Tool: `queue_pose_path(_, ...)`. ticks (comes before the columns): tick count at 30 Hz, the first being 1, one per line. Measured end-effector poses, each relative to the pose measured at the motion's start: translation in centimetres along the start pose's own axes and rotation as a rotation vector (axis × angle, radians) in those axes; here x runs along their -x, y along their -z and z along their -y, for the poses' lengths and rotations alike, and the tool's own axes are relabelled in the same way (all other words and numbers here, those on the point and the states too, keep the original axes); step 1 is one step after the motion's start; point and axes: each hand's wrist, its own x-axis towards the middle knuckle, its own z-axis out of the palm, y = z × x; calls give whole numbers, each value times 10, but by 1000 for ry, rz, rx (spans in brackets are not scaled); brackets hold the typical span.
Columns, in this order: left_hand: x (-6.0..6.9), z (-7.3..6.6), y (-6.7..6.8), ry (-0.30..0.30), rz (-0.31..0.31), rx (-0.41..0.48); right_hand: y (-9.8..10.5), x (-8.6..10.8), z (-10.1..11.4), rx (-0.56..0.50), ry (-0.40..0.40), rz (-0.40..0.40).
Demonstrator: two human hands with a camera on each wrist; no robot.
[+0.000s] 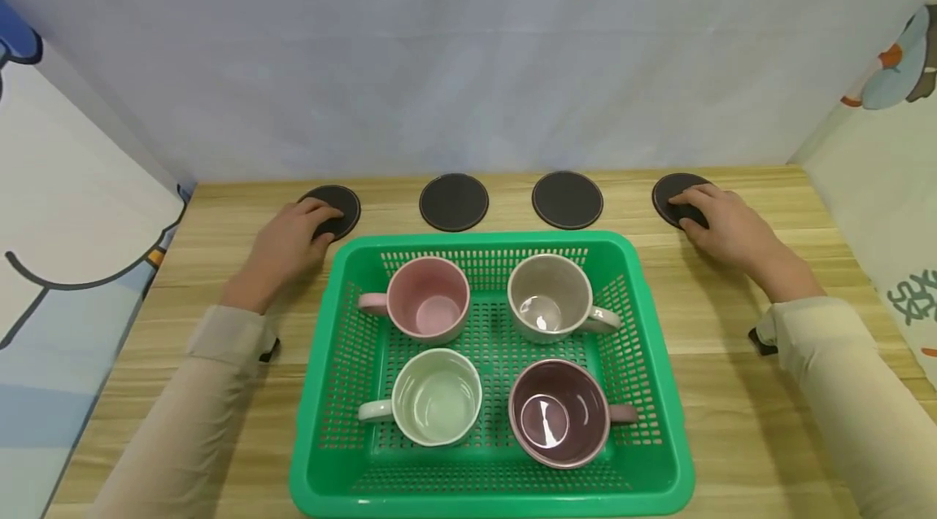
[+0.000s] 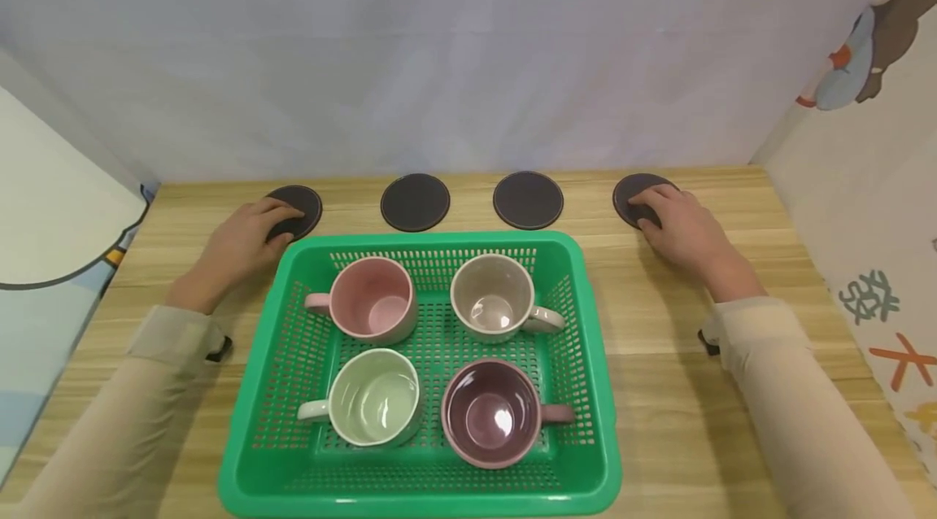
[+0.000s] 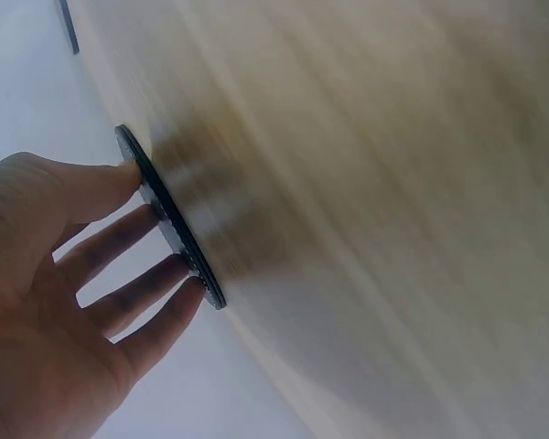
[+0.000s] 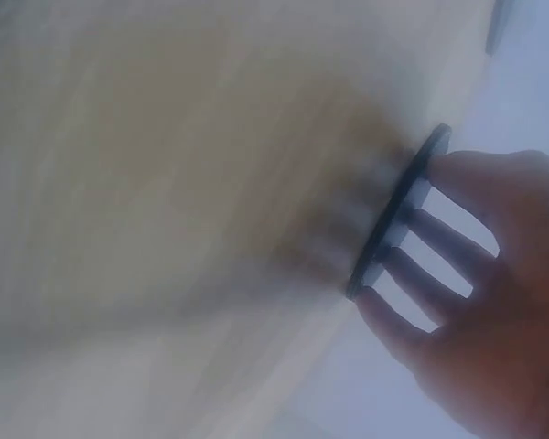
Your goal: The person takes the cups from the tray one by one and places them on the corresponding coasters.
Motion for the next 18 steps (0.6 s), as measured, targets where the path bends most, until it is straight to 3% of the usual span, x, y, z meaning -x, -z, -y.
queue_pose_path(10,-6,-5,-1,2,6,8,-2,-4,-5,29,6,-19)
queue_pose_path(18,-13,-13,1,-24,-21,25,-3,-9,14,49,16,-48)
